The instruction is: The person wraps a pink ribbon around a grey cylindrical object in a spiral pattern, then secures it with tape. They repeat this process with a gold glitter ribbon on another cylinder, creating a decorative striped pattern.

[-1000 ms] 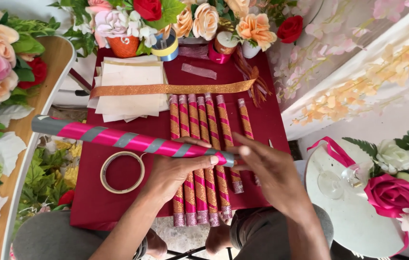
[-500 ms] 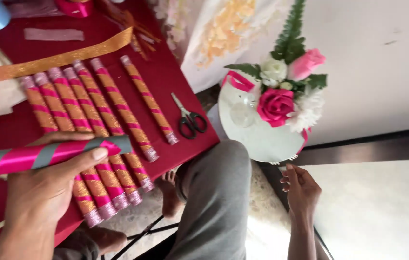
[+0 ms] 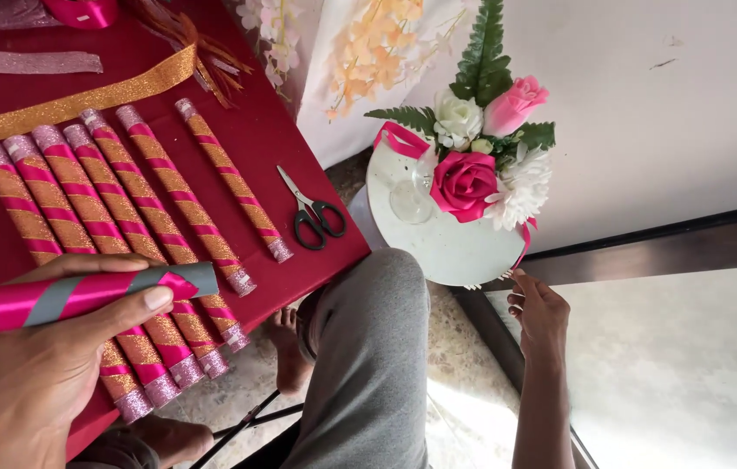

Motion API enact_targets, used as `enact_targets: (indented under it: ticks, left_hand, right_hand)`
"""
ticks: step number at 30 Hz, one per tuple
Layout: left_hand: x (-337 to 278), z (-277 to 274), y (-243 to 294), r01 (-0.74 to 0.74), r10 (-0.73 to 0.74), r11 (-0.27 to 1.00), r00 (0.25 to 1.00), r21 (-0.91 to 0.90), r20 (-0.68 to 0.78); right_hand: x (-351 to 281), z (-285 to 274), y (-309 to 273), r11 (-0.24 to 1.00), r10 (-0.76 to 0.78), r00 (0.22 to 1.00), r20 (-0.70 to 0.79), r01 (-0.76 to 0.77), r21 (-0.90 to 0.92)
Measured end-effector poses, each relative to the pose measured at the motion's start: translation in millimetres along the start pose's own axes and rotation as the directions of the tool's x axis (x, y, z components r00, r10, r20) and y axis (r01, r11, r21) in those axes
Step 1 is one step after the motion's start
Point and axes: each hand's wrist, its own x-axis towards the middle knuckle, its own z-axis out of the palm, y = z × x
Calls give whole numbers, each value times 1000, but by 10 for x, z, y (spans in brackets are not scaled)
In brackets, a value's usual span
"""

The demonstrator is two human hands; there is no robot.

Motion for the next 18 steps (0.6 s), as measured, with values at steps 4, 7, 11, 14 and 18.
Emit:
enact_targets:
  ticks: [4, 7, 11, 14, 18]
  left_hand:
    - [-20, 32, 56, 25, -24, 999, 999, 27, -22]
    - [-20, 33, 69, 14, -14, 1000, 1000, 1, -15]
    - [-54, 85, 194, 62, -60, 996, 997, 63, -39]
    - [-71, 109, 234, 80, -75, 993, 996, 91, -54]
    - [-72, 108, 262, 113, -111, 992, 993, 60, -36]
  right_hand:
    - [117, -31, 80, 997, 16, 999, 45, -20, 80]
    - [177, -37, 137, 998, -7, 999, 41, 4, 59]
    - [158, -22, 126, 975, -201, 980, 14, 201, -92]
    - [188, -20, 173, 935, -307, 952, 2, 302, -186]
    - [78, 4, 125, 852, -480, 875, -68, 446, -272]
